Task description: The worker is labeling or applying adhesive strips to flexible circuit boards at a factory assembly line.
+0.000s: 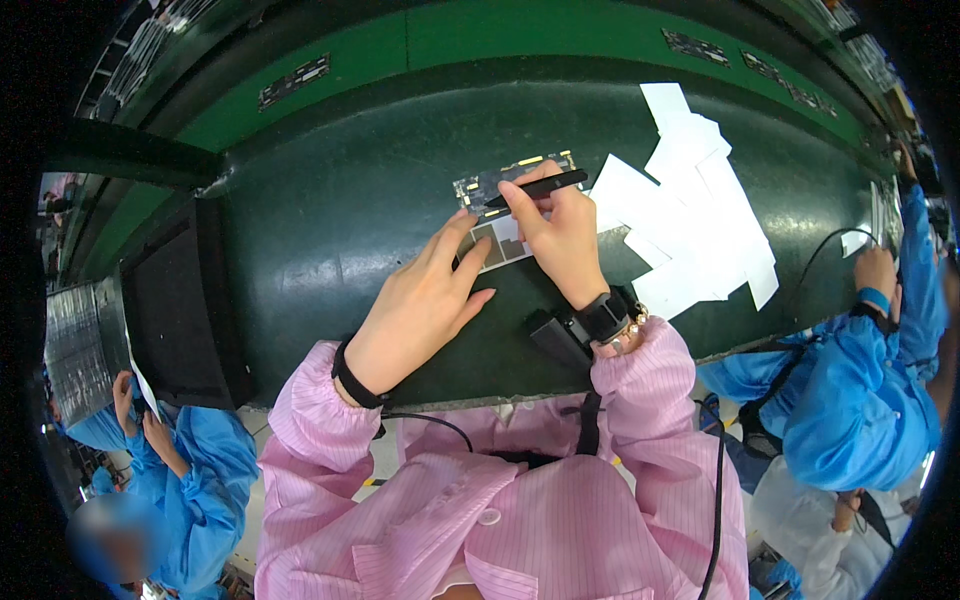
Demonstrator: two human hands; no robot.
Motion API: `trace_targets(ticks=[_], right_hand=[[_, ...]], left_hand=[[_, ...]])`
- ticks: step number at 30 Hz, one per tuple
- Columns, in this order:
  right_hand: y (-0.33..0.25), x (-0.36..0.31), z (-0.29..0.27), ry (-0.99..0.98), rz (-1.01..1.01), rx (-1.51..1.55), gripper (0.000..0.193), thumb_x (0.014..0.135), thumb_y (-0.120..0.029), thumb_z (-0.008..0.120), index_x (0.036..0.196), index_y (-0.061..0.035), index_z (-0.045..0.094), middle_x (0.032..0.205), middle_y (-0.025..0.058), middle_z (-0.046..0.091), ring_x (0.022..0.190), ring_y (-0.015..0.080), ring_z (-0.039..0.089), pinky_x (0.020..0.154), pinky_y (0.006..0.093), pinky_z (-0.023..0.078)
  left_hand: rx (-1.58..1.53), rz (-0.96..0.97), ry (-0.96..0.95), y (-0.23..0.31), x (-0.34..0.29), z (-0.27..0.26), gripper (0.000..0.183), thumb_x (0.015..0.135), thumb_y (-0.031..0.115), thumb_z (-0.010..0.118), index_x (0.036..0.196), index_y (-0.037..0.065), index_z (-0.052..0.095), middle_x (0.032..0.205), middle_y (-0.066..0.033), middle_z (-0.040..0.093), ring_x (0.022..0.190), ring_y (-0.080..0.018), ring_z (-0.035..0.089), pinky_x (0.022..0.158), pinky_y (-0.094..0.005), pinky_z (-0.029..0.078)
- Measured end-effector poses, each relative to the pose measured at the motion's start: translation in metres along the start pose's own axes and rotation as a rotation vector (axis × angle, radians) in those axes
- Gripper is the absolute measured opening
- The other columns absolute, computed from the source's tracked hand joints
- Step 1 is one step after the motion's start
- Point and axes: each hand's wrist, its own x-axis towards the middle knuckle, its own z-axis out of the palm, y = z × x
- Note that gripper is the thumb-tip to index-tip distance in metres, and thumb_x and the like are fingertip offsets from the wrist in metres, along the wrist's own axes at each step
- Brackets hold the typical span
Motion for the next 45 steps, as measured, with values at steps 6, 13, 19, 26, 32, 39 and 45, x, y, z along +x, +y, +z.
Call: trace_targets(ticks=[6,13,19,26,32,39,45], right_hand=[[0.002,0.001,-0.001,0.007,0.005,0.001,0.015,0.090,-0.012,0.066,0.087,0.0004,0.058,0.064,0.0009,0.058,0.050,0.0045,0.054,0.044,0.0207,0.040],[0.004,0.001,-0.001,0.003,0.013,0.000,0.016,0.090,-0.013,0.066,0.086,-0.0001,0.058,0.063,0.0005,0.058,0.050,0.0042,0.054,0.044,0.0206,0.040],[0.004,0.001,0.000,0.008,-0.004,-0.008,0.016,0.090,-0.013,0.066,0.086,-0.0003,0.058,0.063,0.0008,0.058,0.050,0.0044,0.054,0.044,0.0208,0.040],[0.002,0.001,0.000,0.012,-0.006,-0.052,0.014,0.089,-0.012,0.067,0.087,-0.0006,0.059,0.064,0.0017,0.059,0.051,0.0057,0.055,0.044,0.0213,0.041],[0.002,0.001,0.000,0.008,-0.015,-0.065,0.014,0.088,-0.011,0.068,0.088,-0.0002,0.060,0.066,0.0024,0.060,0.051,0.0066,0.056,0.045,0.0216,0.042],[-0.006,0.000,-0.013,0.114,-0.107,-0.090,0.013,0.087,-0.009,0.068,0.092,0.0010,0.061,0.072,0.0047,0.063,0.054,0.0080,0.057,0.050,0.0211,0.044],[-0.013,-0.013,-0.024,-0.048,0.063,0.032,0.016,0.087,-0.010,0.069,0.093,0.0014,0.061,0.073,0.0030,0.063,0.054,0.0058,0.056,0.050,0.0197,0.043]], left_hand=[[0.013,0.006,-0.007,0.000,0.000,-0.001,0.049,0.082,0.018,0.069,0.122,-0.002,0.050,0.131,-0.0215,0.044,0.119,-0.0334,0.052,0.089,-0.0365,0.053],[0.044,0.001,0.007,0.001,0.001,0.000,0.048,0.076,0.016,0.073,0.114,-0.006,0.053,0.123,-0.0199,0.046,0.121,-0.0296,0.050,0.096,-0.0330,0.049],[0.042,0.003,0.008,0.001,0.001,0.001,0.048,0.076,0.017,0.073,0.114,-0.006,0.053,0.124,-0.0200,0.046,0.122,-0.0297,0.050,0.097,-0.0331,0.049],[0.065,0.016,0.018,-0.001,0.000,0.003,0.050,0.079,0.018,0.071,0.121,0.000,0.050,0.132,-0.0192,0.044,0.121,-0.0314,0.051,0.092,-0.0358,0.051],[0.128,0.037,0.031,-0.001,0.002,0.006,0.050,0.077,0.019,0.072,0.119,0.000,0.051,0.133,-0.0165,0.046,0.123,-0.0291,0.048,0.096,-0.0360,0.046],[0.165,0.029,0.042,-0.002,0.007,0.008,0.045,0.077,0.021,0.071,0.113,0.000,0.054,0.130,-0.0150,0.050,0.122,-0.0279,0.048,0.097,-0.0356,0.041],[0.184,0.050,0.064,-0.002,0.009,0.003,0.041,0.078,0.020,0.071,0.111,0.001,0.055,0.129,-0.0151,0.051,0.121,-0.0280,0.048,0.098,-0.0373,0.040]])
